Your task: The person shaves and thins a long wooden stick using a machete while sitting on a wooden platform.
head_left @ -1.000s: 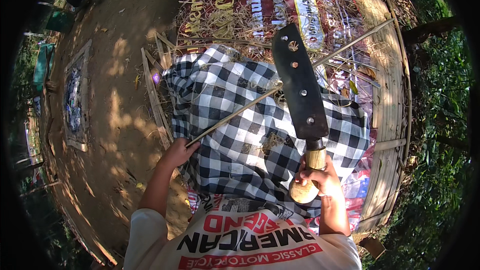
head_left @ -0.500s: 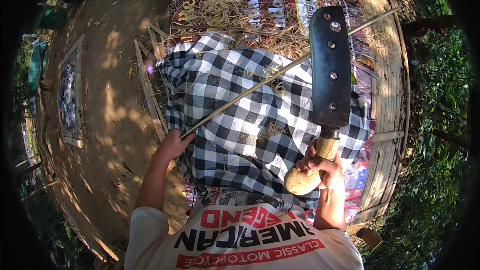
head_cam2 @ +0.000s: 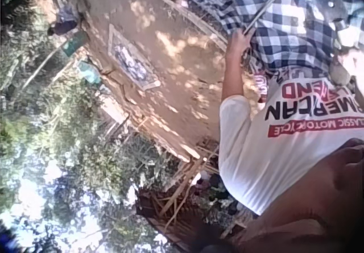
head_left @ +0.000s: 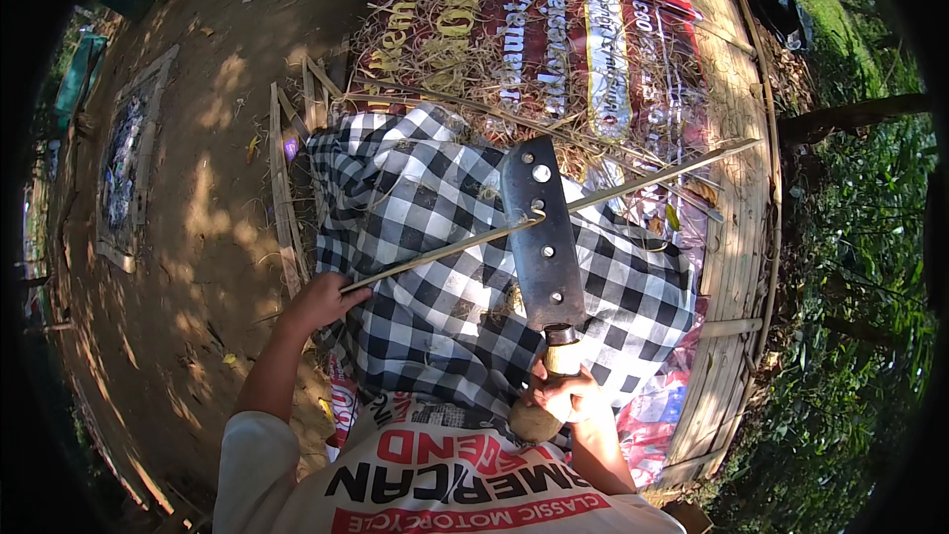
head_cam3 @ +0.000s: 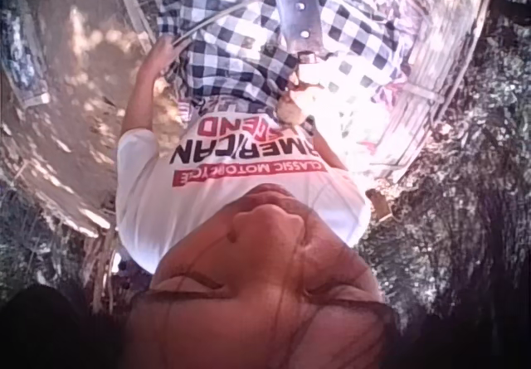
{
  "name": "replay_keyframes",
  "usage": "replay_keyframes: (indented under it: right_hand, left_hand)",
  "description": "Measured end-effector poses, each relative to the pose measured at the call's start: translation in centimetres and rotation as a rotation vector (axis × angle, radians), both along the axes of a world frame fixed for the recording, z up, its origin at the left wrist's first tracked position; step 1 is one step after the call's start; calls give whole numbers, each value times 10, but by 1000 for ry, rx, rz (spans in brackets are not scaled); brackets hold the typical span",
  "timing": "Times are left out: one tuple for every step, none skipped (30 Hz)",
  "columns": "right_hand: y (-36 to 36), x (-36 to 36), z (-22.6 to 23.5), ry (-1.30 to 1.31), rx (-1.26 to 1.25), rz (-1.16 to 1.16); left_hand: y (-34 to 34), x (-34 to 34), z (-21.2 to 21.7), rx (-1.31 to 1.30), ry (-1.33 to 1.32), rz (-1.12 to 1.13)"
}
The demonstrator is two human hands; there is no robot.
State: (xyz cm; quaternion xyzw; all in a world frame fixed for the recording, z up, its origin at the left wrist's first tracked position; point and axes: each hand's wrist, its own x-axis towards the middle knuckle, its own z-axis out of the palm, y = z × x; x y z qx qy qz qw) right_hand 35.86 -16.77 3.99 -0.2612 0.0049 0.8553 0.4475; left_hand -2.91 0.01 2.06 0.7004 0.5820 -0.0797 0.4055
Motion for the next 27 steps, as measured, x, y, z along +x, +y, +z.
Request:
replay_keyframes:
  right_hand:
    - [-2, -2, -3, 48, 27, -29]
    - [-7, -5, -7, 104, 50, -60]
    - [-5, -10, -7, 118, 57, -45]
    - [-3, -16, -6, 132, 65, -32]
    - [0, -20, -5, 145, 73, -21]
    - [1, -19, -1, 118, 40, -40]
    - [4, -16, 6, 76, 14, -50]
    - [7, -9, 20, 10, -5, -88]
    - [11, -2, 25, -37, -31, -89]
    - [13, 6, 28, -110, -24, -120]
    - [12, 14, 31, -203, -33, -180]
    - [13, 21, 34, -232, -29, -214]
    - [15, 25, 35, -262, -25, -247]
    - [13, 20, 31, -339, -41, -239]
    - [14, 13, 35, -400, -103, -180]
    - [13, 2, 34, -442, -118, -69]
    - [10, -7, 32, -484, -133, 42]
    - [5, -13, 23, -362, -149, 48]
    - [5, -11, 19, -267, -155, 20]
    - [8, -9, 17, -171, -162, -9]
    - [6, -7, 17, -74, -176, -40]
    - [8, -4, 12, -166, -94, 57]
    - [3, -7, 8, -151, -90, 70]
    - [1, -8, 5, -149, -81, 79]
    - [-2, -9, 0, -146, -71, 89]
    - [-6, -12, -9, -65, -54, 51]
    - [-11, -14, -18, 22, -40, 20]
  left_hand:
    - [6, 5, 4, -9, -13, -14]
    - [11, 11, 6, -20, -17, -29]
    - [13, 12, 9, -22, -19, -40]
    - [10, 9, 4, 32, -98, -13]
    - [6, 8, 2, 31, -87, 6]
    - [0, 7, 1, 30, -77, 23]
    - [-5, 5, 0, 30, -67, 40]
    - [-1, 6, -5, 52, -28, 28]
    - [-4, 5, -4, 43, -4, 38]
    - [-6, 4, -2, 33, 20, 49]
    - [-6, 5, -1, 20, 37, 54]
    - [-4, 9, 2, 28, 38, 47]
    - [1, 15, 5, 37, 40, 41]
    - [1, 18, 6, 45, 43, 36]
    - [-1, 13, 0, 45, 48, 38]
    - [0, 8, -7, 48, 55, 37]
    - [1, 5, -12, 51, 61, 36]
    - [0, 5, -9, 51, 43, 31]
    - [0, 7, -4, 51, 25, 25]
    - [1, 8, -1, 51, 7, 18]
    - [0, 8, -1, 29, 13, 22]
    - [2, 8, 0, 7, 18, 24]
    - [2, 8, 0, -14, 23, 27]
    - [3, 8, -1, -10, 24, 29]
    - [3, 7, -3, -5, 26, 31]
    - [4, 6, -4, 0, 27, 34]
    - [3, 4, -4, 4, 37, 41]
